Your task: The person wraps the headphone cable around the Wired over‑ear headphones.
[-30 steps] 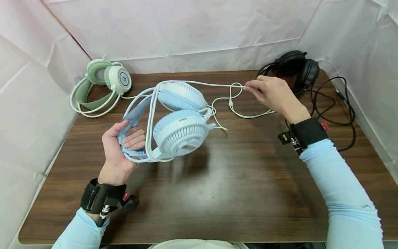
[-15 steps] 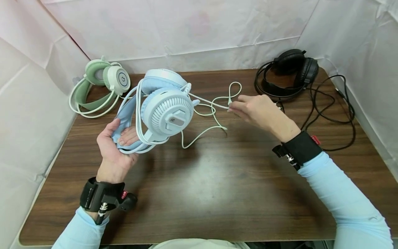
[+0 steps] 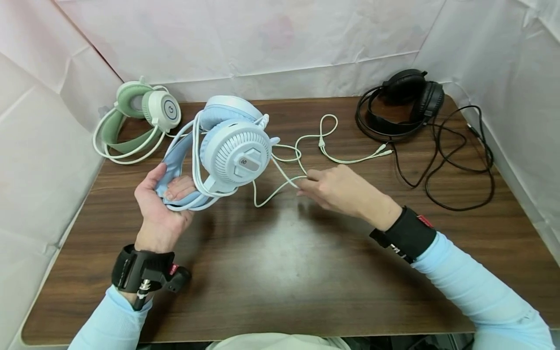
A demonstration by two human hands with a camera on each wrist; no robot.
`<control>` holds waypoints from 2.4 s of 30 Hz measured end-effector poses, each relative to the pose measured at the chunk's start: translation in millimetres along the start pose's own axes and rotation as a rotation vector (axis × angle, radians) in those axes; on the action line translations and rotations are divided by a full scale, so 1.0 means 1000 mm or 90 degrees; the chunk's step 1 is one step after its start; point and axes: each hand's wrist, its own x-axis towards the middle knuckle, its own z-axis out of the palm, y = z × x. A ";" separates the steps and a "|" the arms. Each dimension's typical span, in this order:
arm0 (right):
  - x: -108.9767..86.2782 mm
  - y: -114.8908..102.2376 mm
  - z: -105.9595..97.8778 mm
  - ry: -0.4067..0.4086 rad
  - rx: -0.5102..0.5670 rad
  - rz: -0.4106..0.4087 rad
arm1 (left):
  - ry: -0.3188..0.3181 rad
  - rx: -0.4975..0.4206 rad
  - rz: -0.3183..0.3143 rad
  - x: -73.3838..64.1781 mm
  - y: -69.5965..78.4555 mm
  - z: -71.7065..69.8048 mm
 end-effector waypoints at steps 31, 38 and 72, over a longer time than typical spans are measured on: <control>0.066 -0.078 -0.011 0.003 -0.244 -0.260 | 0.061 0.261 0.175 0.006 -0.029 -0.004; 0.067 -0.080 -0.017 0.058 -0.166 -0.258 | 0.081 0.366 0.162 0.001 -0.045 -0.007; 0.051 -0.052 -0.019 0.201 -0.238 -0.214 | 0.179 0.235 -0.029 -0.002 -0.048 -0.008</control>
